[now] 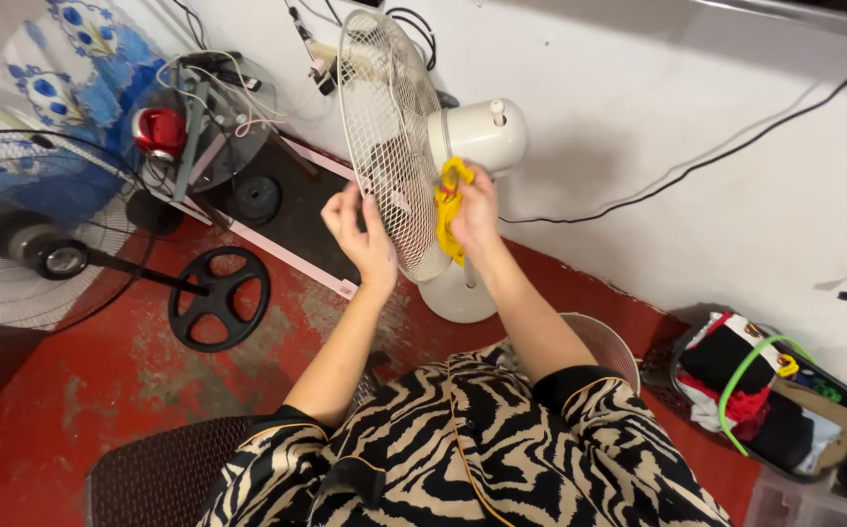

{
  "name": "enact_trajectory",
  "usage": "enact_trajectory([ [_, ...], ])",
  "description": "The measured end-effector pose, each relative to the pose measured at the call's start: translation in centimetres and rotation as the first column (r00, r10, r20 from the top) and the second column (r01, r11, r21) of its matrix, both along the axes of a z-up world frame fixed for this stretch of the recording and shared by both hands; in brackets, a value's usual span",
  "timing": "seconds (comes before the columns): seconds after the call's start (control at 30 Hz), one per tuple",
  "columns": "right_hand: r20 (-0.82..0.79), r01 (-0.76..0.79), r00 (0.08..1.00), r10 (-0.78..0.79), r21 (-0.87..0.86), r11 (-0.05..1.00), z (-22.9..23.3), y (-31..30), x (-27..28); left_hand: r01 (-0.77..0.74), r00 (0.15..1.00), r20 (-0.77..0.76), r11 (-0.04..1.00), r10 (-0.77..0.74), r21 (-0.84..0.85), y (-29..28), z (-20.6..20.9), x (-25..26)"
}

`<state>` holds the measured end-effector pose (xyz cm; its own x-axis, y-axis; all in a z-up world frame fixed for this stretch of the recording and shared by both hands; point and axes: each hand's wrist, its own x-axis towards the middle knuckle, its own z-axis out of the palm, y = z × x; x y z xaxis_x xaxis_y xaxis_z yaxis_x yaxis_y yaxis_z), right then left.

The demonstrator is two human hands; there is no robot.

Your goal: The person cleans a standing fan using a yellow cloth. They wipe the fan blades and the front grille, then wring the cloth in a basin of water.

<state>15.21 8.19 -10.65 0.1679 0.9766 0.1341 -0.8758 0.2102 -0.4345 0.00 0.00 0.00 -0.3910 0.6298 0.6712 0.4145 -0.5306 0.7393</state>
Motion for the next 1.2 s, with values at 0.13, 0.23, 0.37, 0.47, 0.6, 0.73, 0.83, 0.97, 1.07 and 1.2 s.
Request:
enact_trajectory([
  [0.13,-0.108,-0.061,0.992,0.058,-0.024,0.998,0.4,0.1,2.4,-0.098,0.976,-0.183,0.987,0.121,0.131,-2.3,0.8,1.4],
  [0.23,-0.217,-0.128,0.969,0.122,-0.017,0.992,0.7,-0.9,3.8,0.066,0.857,-0.513,0.978,0.046,0.197,-2.7,0.3,1.8],
  [0.37,-0.338,-0.279,0.896,0.286,0.070,0.958,2.2,-3.2,5.9,0.336,0.759,-0.584,0.941,-0.288,-0.028,-4.2,1.9,4.2],
  [0.47,-0.377,-0.355,0.853,0.361,0.088,0.931,4.7,-4.7,7.8,0.488,0.778,-0.373,0.860,-0.505,-0.148,-4.4,1.8,6.2],
  [0.6,-0.432,-0.418,0.815,0.386,0.023,0.908,6.2,-5.4,10.8,0.678,0.681,-0.054,0.656,-0.731,-0.333,-1.9,-3.9,7.5],
  [0.73,-0.262,-0.174,0.951,0.165,-0.011,0.985,6.3,-6.3,12.2,0.622,0.689,-0.090,0.650,-0.720,-0.436,-0.8,-6.8,8.3],
  [0.83,0.119,0.211,0.967,-0.224,0.113,0.971,4.1,-6.8,12.5,0.682,0.705,0.168,0.594,-0.689,-0.427,-0.8,-8.2,9.4],
  [0.97,0.429,0.348,0.765,-0.480,0.352,0.869,2.8,-9.4,10.2,0.756,0.639,0.457,0.616,-0.619,-0.222,-0.8,-7.6,10.9],
  [1.07,0.609,0.310,0.613,-0.504,0.401,0.862,2.3,-11.3,7.4,0.751,0.624,0.505,0.638,-0.597,-0.173,-0.8,-7.2,11.2],
  [1.2,0.708,0.257,0.612,-0.353,0.245,0.935,-1.2,-11.1,6.1,0.706,0.706,0.282,0.673,-0.649,-0.219,-2.7,-5.0,10.4],
])
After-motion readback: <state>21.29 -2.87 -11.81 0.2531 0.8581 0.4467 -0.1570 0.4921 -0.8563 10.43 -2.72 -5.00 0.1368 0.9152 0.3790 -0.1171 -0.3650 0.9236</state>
